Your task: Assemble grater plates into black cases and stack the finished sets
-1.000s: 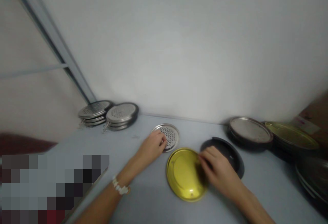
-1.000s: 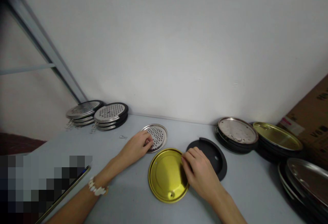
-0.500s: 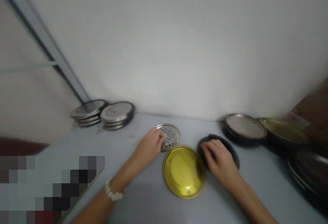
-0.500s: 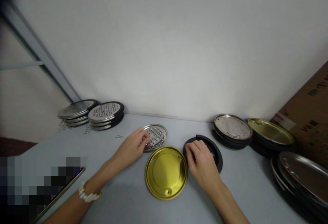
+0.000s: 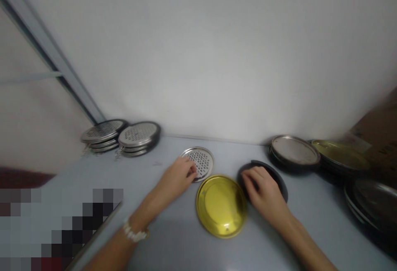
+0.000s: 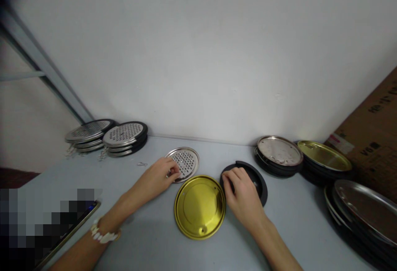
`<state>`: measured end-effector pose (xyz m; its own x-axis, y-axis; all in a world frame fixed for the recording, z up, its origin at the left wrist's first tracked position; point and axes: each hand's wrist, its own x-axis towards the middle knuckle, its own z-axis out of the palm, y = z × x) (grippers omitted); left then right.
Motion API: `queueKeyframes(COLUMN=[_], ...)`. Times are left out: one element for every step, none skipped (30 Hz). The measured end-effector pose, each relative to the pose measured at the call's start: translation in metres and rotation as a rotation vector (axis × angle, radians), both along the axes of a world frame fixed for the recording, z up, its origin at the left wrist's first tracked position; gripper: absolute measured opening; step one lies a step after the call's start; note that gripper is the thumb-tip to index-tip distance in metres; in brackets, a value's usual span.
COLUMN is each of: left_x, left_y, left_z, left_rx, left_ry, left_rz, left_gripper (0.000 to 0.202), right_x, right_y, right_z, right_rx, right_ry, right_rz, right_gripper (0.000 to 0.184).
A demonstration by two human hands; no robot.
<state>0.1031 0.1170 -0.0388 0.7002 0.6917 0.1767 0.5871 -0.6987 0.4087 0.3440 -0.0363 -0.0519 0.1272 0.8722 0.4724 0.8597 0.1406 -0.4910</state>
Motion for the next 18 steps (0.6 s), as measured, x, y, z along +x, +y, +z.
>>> queueKeyframes(left_x=[0.000,-0.001,-0.001,-0.001,-0.001,-0.001,0.000,0.000,0.001,0.001,0.002,0.003,0.004,0.004,0.005,0.005,0.006,0.006], left_y=[0.001,0.001,0.001,0.002,0.002,0.002,0.002,0.002,0.002,0.002,0.002,0.002,0.002,0.002,0.001,0.001,0.001,0.002], left_z=[-0.001,-0.001,-0.002,-0.002,-0.002,-0.002,-0.001,-0.001,-0.001,-0.001,-0.001,0.000,0.000,0.000,0.001,0.001,0.001,0.001], left_rx=[0.000,-0.001,-0.001,0.002,0.012,0.028,0.050,0.069,0.085,0.095,0.102,0.107,0.114,0.123,0.132,0.136,0.136,0.134], left_ry=[0.001,0.001,0.002,0.006,0.012,0.022,0.033,0.048,0.065,0.083,0.103,0.123,0.142,0.156,0.166,0.168,0.164,0.157], left_rz=[0.000,0.002,0.005,0.008,0.009,0.008,0.006,0.003,0.002,0.009,0.022,0.036,0.049,0.058,0.063,0.063,0.064,0.066], left_gripper=[0.011,0.011,0.011,0.011,0.012,0.012,0.013,0.012,0.012,0.010,0.009,0.009,0.009,0.009,0.010,0.011,0.011,0.011], right_x=[0.000,0.000,0.000,0.000,0.000,-0.001,-0.002,-0.003,-0.005,-0.008,-0.010,-0.013,-0.015,-0.016,-0.017,-0.017,-0.016,-0.014], right_y=[0.000,0.000,0.000,0.000,0.000,0.000,0.000,-0.001,-0.002,-0.002,-0.003,-0.004,-0.004,-0.005,-0.005,-0.005,-0.005,-0.004], right_z=[0.000,0.000,0.000,0.000,0.000,0.001,0.002,0.003,0.004,0.005,0.006,0.006,0.007,0.007,0.006,0.005,0.003,0.001], right_rx=[-0.004,-0.010,-0.014,-0.019,-0.026,-0.038,-0.053,-0.072,-0.095,-0.123,-0.150,-0.176,-0.199,-0.216,-0.223,-0.219,-0.206,-0.186], right_ry=[0.000,-0.001,-0.003,-0.006,-0.009,-0.014,-0.020,-0.027,-0.039,-0.054,-0.072,-0.090,-0.103,-0.111,-0.111,-0.105,-0.095,-0.084], right_rz=[0.003,0.006,0.009,0.012,0.015,0.019,0.027,0.041,0.061,0.085,0.111,0.136,0.157,0.171,0.177,0.176,0.168,0.154], right_gripper=[0.019,0.019,0.019,0.020,0.020,0.021,0.021,0.020,0.017,0.013,0.010,0.014,0.019,0.023,0.024,0.023,0.022,0.020])
